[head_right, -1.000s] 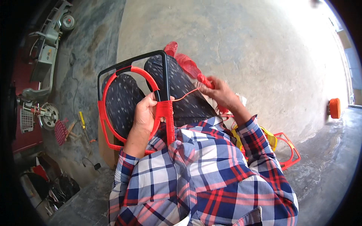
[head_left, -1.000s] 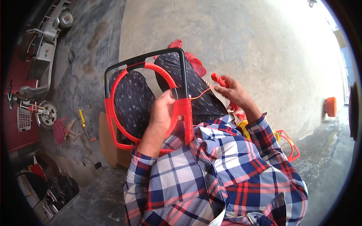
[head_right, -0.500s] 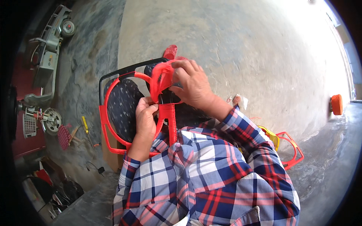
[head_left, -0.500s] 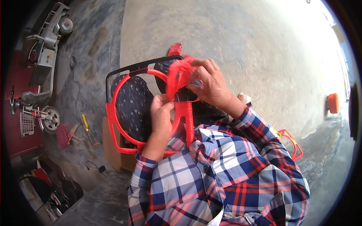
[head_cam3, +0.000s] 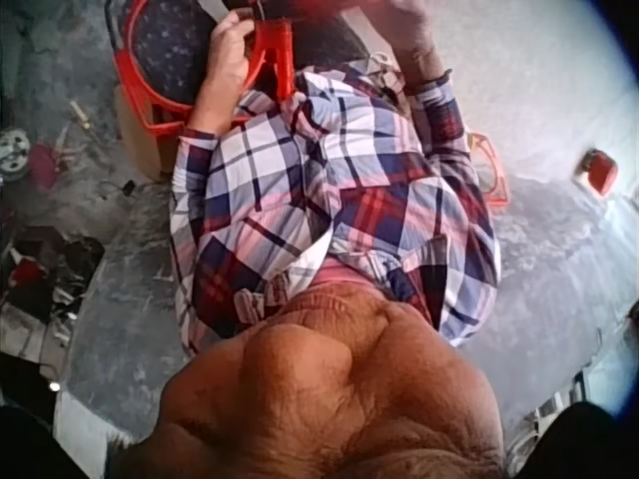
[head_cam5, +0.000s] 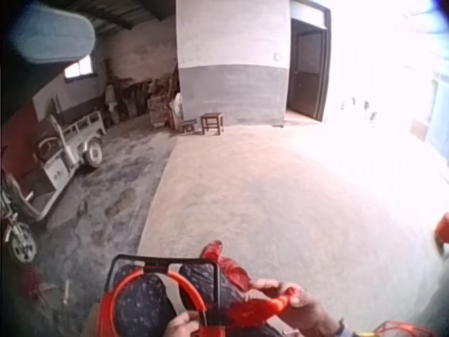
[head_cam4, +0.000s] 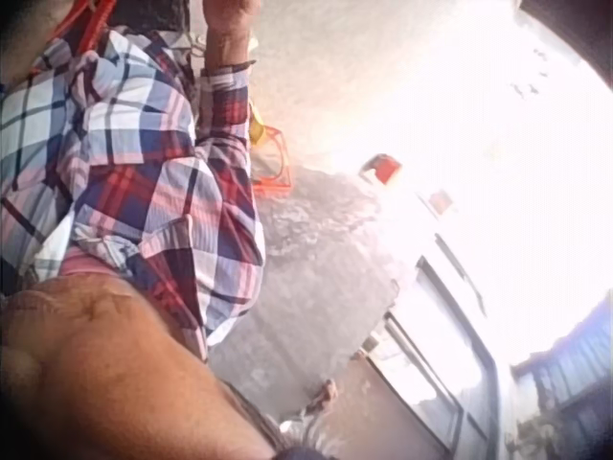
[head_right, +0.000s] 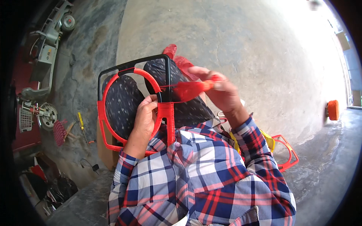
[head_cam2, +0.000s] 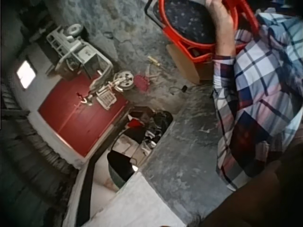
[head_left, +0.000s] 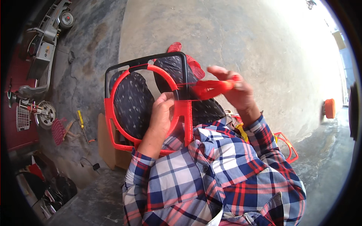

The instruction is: Wrapping a red plastic cord or tape tightly around a red metal frame.

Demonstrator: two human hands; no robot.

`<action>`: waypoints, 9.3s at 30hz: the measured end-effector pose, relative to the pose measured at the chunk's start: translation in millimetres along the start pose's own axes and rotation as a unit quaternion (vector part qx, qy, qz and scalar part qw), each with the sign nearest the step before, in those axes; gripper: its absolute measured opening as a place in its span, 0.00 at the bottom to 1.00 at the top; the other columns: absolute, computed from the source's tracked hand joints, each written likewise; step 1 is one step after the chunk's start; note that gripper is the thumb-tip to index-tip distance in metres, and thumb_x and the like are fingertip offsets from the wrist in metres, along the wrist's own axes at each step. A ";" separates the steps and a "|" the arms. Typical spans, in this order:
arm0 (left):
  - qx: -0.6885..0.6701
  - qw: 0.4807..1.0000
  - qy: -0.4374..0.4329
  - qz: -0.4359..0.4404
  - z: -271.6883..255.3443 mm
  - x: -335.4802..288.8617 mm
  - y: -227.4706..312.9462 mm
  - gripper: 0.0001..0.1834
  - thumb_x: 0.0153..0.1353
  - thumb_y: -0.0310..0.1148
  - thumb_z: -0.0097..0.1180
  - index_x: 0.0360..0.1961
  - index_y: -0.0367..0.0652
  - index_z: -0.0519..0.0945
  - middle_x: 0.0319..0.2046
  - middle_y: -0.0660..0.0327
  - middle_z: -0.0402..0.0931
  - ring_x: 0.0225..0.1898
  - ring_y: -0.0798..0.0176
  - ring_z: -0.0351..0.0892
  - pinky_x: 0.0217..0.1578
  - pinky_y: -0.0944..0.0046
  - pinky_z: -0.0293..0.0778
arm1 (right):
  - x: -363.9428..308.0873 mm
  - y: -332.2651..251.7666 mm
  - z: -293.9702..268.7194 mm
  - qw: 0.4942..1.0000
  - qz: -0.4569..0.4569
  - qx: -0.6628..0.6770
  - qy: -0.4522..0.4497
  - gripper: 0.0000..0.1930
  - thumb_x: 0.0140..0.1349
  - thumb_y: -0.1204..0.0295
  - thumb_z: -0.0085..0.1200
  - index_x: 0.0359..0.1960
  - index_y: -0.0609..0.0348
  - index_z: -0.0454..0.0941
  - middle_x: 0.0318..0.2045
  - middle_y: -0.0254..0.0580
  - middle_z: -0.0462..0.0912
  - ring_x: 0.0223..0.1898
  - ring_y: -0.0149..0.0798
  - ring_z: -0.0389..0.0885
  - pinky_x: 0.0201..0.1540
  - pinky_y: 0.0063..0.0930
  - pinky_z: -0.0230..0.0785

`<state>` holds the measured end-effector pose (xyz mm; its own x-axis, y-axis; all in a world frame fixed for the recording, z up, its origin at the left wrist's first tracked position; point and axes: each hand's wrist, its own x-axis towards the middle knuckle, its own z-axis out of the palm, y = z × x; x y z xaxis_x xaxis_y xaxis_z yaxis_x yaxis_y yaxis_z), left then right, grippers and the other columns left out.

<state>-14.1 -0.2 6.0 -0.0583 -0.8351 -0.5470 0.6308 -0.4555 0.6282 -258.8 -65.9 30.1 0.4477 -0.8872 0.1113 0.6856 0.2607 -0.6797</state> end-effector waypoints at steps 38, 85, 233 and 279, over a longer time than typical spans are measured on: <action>-0.058 0.998 -0.036 -0.010 -2.2 -1.2 2.5 0.13 0.65 0.41 0.50 0.40 0.42 0.75 0.35 0.58 0.78 0.37 0.60 0.79 0.42 0.58 0.73 | -49.8 -168.7 -139.4 0.799 -0.272 -0.142 0.518 0.11 0.69 0.65 0.44 0.45 0.58 0.70 0.31 0.38 0.76 0.31 0.36 0.76 0.40 0.37 0.76; -0.030 0.998 -0.048 0.041 16.0 -3.5 7.8 0.28 0.70 0.51 0.38 0.60 0.39 0.66 0.38 0.55 0.79 0.39 0.60 0.80 0.43 0.58 0.75 | -31.2 -99.7 -128.3 0.975 -0.086 0.103 0.176 0.11 0.68 0.63 0.47 0.32 0.55 0.71 0.18 0.25 0.65 0.18 0.23 0.62 0.25 0.19 0.60; 0.045 0.995 -0.070 -0.049 0.3 -4.6 10.0 0.19 0.56 0.36 0.40 0.46 0.38 0.72 0.34 0.50 0.80 0.31 0.52 0.82 0.26 0.57 0.76 | -13.4 24.5 20.2 0.917 0.250 -0.302 0.068 0.13 0.59 0.71 0.58 0.17 0.56 0.71 0.13 0.26 0.68 0.17 0.22 0.66 0.20 0.21 0.55; -0.017 0.997 -0.071 -0.007 -1.0 -2.3 3.3 0.15 0.65 0.33 0.45 0.50 0.40 0.71 0.37 0.58 0.79 0.36 0.63 0.81 0.34 0.63 0.76 | -15.2 -1.9 -127.9 0.919 0.045 -0.065 0.386 0.11 0.62 0.66 0.55 0.43 0.51 0.69 0.21 0.30 0.71 0.21 0.28 0.68 0.24 0.22 0.64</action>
<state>-11.2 0.5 8.8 -0.1753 -0.8648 -0.4705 0.6554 -0.4591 0.5997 -340.3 -101.6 -63.0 -0.0762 -0.8825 -0.4641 0.5692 0.3437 -0.7469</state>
